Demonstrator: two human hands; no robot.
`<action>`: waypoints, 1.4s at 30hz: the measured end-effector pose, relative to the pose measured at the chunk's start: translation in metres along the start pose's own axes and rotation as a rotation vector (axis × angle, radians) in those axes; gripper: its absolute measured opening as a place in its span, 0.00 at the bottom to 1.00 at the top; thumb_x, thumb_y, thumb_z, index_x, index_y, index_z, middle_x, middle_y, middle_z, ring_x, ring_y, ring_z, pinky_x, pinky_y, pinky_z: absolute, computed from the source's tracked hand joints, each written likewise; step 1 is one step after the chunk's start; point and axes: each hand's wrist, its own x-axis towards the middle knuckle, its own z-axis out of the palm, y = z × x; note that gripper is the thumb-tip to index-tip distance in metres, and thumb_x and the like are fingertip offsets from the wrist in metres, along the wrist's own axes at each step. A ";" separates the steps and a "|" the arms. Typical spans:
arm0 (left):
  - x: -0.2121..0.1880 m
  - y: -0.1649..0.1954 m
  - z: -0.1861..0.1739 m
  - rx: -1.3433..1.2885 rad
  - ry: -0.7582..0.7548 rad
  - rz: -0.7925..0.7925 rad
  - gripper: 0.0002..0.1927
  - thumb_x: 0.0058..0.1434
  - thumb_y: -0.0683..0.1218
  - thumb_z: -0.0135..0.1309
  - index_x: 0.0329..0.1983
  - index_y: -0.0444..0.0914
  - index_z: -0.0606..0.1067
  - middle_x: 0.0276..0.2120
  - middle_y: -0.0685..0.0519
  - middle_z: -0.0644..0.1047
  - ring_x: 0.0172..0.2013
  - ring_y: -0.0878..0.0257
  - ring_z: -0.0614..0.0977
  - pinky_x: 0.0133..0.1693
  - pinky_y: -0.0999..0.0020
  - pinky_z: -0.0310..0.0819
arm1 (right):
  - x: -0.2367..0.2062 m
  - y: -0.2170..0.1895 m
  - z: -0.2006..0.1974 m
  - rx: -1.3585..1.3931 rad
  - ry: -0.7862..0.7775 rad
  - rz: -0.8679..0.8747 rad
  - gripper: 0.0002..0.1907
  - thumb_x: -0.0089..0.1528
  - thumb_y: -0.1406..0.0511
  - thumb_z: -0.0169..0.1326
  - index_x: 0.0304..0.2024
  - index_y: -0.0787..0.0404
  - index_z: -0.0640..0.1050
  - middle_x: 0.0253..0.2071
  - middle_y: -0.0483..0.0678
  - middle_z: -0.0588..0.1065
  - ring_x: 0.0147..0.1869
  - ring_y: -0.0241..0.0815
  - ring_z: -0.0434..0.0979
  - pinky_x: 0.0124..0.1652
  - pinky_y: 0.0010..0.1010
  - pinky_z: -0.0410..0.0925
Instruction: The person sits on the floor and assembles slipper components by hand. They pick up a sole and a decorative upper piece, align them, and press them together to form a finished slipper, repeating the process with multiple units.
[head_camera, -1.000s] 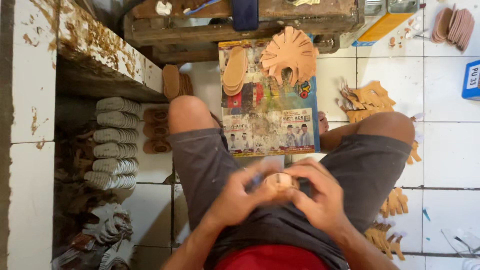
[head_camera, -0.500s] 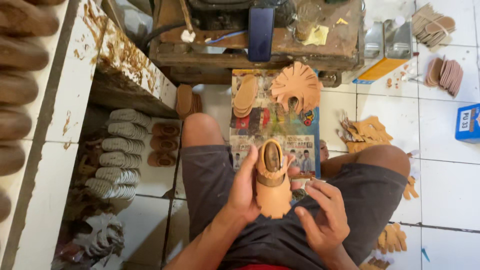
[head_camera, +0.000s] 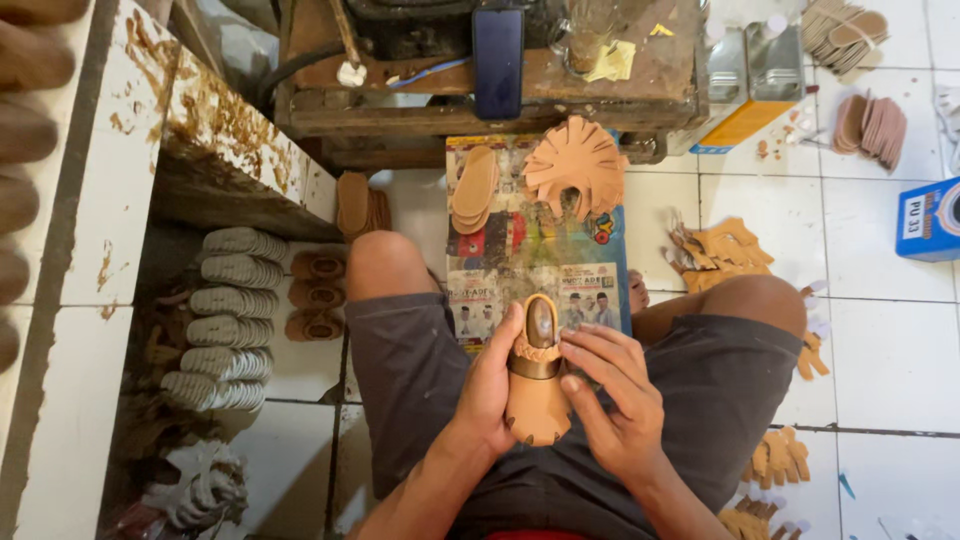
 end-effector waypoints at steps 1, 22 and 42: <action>0.001 0.001 0.000 -0.015 0.010 -0.034 0.23 0.70 0.64 0.46 0.48 0.41 0.76 0.38 0.52 0.81 0.35 0.62 0.83 0.38 0.64 0.80 | -0.001 0.002 -0.001 0.010 -0.013 0.002 0.17 0.59 0.73 0.59 0.52 0.67 0.79 0.55 0.54 0.79 0.65 0.55 0.75 0.64 0.41 0.65; -0.018 -0.022 0.007 0.923 -0.208 0.895 0.47 0.57 0.34 0.64 0.76 0.36 0.53 0.74 0.44 0.58 0.66 0.52 0.70 0.67 0.56 0.65 | -0.021 0.073 0.019 1.364 0.080 1.169 0.26 0.68 0.52 0.41 0.61 0.59 0.72 0.47 0.47 0.80 0.47 0.41 0.80 0.47 0.35 0.73; -0.012 -0.008 0.012 1.371 -0.264 1.082 0.32 0.53 0.39 0.72 0.60 0.38 0.72 0.60 0.44 0.75 0.60 0.51 0.80 0.60 0.60 0.76 | -0.016 0.087 0.014 1.211 0.127 1.165 0.24 0.70 0.52 0.45 0.55 0.63 0.75 0.43 0.47 0.79 0.43 0.39 0.80 0.44 0.34 0.74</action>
